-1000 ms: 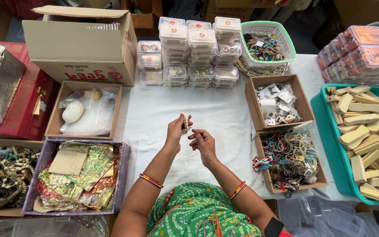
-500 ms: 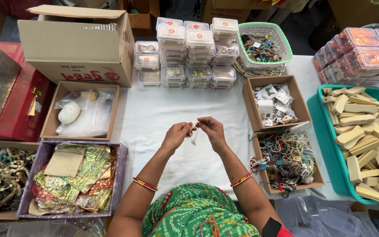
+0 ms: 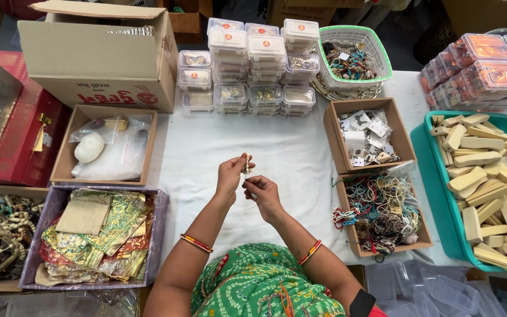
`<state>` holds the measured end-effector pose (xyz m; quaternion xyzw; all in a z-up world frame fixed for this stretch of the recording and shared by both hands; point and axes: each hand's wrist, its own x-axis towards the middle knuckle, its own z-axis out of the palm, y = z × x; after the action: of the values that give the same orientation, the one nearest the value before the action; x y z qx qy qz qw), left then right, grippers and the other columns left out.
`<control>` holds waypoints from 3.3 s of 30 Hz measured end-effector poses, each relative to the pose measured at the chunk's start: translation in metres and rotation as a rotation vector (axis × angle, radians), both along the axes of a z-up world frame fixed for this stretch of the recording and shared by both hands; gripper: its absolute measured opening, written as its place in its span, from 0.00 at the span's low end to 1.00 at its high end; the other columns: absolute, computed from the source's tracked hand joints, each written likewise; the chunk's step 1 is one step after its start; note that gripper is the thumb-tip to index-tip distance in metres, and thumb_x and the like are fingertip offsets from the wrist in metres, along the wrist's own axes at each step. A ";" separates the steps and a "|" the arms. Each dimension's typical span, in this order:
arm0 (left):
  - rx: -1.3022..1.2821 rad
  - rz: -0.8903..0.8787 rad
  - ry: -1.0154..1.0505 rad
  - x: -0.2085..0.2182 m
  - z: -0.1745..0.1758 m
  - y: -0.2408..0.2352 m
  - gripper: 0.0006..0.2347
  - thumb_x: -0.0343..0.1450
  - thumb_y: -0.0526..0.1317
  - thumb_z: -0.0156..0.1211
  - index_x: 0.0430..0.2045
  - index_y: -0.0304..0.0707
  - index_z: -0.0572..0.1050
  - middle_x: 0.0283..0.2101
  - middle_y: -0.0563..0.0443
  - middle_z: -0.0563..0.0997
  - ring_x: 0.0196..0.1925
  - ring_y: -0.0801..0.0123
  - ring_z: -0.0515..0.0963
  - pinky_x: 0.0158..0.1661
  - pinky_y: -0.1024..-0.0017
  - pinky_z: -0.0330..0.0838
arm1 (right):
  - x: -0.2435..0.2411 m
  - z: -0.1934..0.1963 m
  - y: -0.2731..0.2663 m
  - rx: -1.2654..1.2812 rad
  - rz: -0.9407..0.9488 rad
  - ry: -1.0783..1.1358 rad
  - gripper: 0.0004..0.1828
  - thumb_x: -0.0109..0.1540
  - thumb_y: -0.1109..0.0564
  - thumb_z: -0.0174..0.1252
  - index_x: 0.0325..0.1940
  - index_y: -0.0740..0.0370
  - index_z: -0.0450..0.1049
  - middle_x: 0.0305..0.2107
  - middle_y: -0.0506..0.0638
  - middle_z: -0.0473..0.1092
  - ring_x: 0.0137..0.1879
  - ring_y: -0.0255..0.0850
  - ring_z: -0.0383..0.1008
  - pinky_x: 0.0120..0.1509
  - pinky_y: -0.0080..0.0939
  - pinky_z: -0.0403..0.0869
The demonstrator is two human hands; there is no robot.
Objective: The person handles a gold-colored chain, straightens it on a white surface, and places it into a small plastic bag. They then wrap the bag in a decorative gold-patterned paper and place it into a small plastic container. The process is repeated with a second chain.
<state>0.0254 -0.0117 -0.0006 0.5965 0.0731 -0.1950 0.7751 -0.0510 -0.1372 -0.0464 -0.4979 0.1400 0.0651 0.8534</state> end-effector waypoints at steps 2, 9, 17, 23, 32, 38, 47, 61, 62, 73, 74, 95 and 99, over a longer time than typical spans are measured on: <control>0.115 0.013 -0.034 -0.007 0.019 0.002 0.17 0.75 0.51 0.57 0.38 0.34 0.83 0.32 0.52 0.84 0.35 0.76 0.77 0.42 0.74 0.71 | -0.003 0.026 0.002 -0.162 0.025 -0.034 0.05 0.64 0.63 0.62 0.44 0.63 0.77 0.35 0.50 0.77 0.39 0.35 0.77 0.46 0.38 0.78; 0.632 -0.118 -0.228 -0.020 0.059 0.008 0.17 0.74 0.53 0.53 0.27 0.42 0.82 0.26 0.57 0.85 0.25 0.76 0.80 0.33 0.73 0.73 | -0.010 0.106 0.001 -1.163 0.211 -0.546 0.08 0.56 0.68 0.61 0.40 0.67 0.78 0.38 0.51 0.75 0.41 0.45 0.79 0.46 0.42 0.78; 0.504 -0.271 -0.121 -0.010 0.019 0.010 0.25 0.78 0.57 0.47 0.24 0.34 0.80 0.24 0.49 0.79 0.28 0.69 0.74 0.33 0.68 0.67 | 0.000 0.137 -0.012 -1.228 0.199 -0.678 0.08 0.58 0.67 0.61 0.42 0.64 0.77 0.40 0.53 0.72 0.41 0.44 0.77 0.43 0.43 0.78; 0.350 -0.398 -0.069 -0.014 0.042 0.009 0.24 0.74 0.57 0.45 0.26 0.35 0.83 0.24 0.53 0.82 0.31 0.71 0.78 0.38 0.73 0.69 | 0.024 0.108 -0.049 -0.886 0.173 -0.465 0.07 0.62 0.62 0.64 0.43 0.62 0.76 0.35 0.47 0.76 0.41 0.35 0.78 0.46 0.40 0.76; 0.313 -0.467 -0.051 -0.018 0.034 0.010 0.13 0.71 0.44 0.50 0.30 0.33 0.79 0.31 0.52 0.80 0.34 0.71 0.76 0.39 0.70 0.70 | 0.016 0.062 -0.047 -0.132 0.204 -0.255 0.10 0.69 0.57 0.58 0.53 0.63 0.76 0.40 0.48 0.76 0.46 0.36 0.76 0.54 0.41 0.76; 0.540 -0.421 -0.222 -0.017 0.040 0.011 0.13 0.72 0.43 0.44 0.31 0.34 0.76 0.35 0.51 0.77 0.36 0.67 0.78 0.39 0.64 0.71 | 0.011 0.070 -0.033 -0.261 0.177 -0.322 0.18 0.67 0.61 0.57 0.61 0.64 0.73 0.55 0.49 0.66 0.57 0.37 0.74 0.62 0.42 0.77; 0.774 -0.454 -0.476 -0.010 0.014 0.016 0.14 0.72 0.45 0.46 0.34 0.34 0.77 0.40 0.42 0.77 0.43 0.52 0.79 0.46 0.55 0.73 | 0.011 0.028 -0.019 -0.372 0.122 -0.404 0.23 0.64 0.68 0.59 0.65 0.68 0.71 0.52 0.52 0.65 0.50 0.39 0.77 0.52 0.39 0.81; 1.093 -0.298 -0.415 -0.034 0.021 0.046 0.13 0.69 0.44 0.58 0.37 0.30 0.77 0.41 0.37 0.81 0.40 0.47 0.83 0.42 0.56 0.78 | 0.010 0.003 -0.003 -0.345 0.219 -0.070 0.13 0.62 0.62 0.62 0.50 0.68 0.80 0.31 0.48 0.78 0.34 0.31 0.75 0.38 0.31 0.72; 1.035 -0.301 -0.393 -0.032 0.020 0.049 0.13 0.68 0.43 0.59 0.37 0.31 0.78 0.39 0.38 0.82 0.40 0.48 0.83 0.43 0.57 0.78 | 0.012 0.000 -0.005 -0.320 0.243 -0.030 0.12 0.62 0.62 0.63 0.48 0.69 0.80 0.31 0.48 0.78 0.34 0.32 0.74 0.37 0.32 0.72; 0.902 -0.433 -0.099 -0.029 -0.019 0.066 0.14 0.68 0.48 0.54 0.35 0.39 0.81 0.34 0.44 0.85 0.40 0.54 0.84 0.44 0.59 0.76 | 0.019 -0.002 0.007 -0.285 0.428 0.161 0.13 0.63 0.61 0.60 0.50 0.65 0.80 0.34 0.48 0.78 0.36 0.33 0.75 0.43 0.36 0.75; 0.895 -0.452 -0.090 -0.027 -0.021 0.066 0.15 0.67 0.49 0.53 0.35 0.40 0.82 0.34 0.45 0.85 0.41 0.55 0.84 0.44 0.59 0.76 | 0.019 0.010 0.011 -0.250 0.459 0.170 0.15 0.63 0.61 0.58 0.53 0.62 0.79 0.35 0.47 0.78 0.37 0.33 0.75 0.43 0.36 0.75; 1.699 0.221 -0.321 0.109 -0.061 0.290 0.09 0.70 0.35 0.61 0.43 0.34 0.76 0.46 0.40 0.79 0.45 0.51 0.82 0.44 0.59 0.80 | 0.026 -0.063 -0.051 0.003 0.325 0.341 0.13 0.63 0.66 0.57 0.51 0.68 0.77 0.36 0.54 0.78 0.39 0.39 0.79 0.44 0.39 0.79; 1.758 0.186 -0.353 0.110 -0.046 0.303 0.10 0.70 0.29 0.61 0.45 0.31 0.76 0.46 0.37 0.80 0.44 0.51 0.83 0.42 0.62 0.81 | 0.022 -0.059 -0.047 -0.003 0.309 0.336 0.13 0.63 0.66 0.57 0.51 0.67 0.77 0.37 0.53 0.78 0.40 0.39 0.79 0.44 0.39 0.79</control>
<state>0.1350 0.2910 -0.0466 0.9870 0.1235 0.0891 0.0520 -0.0292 -0.1845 -0.1050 -0.4968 0.2026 0.2769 0.7972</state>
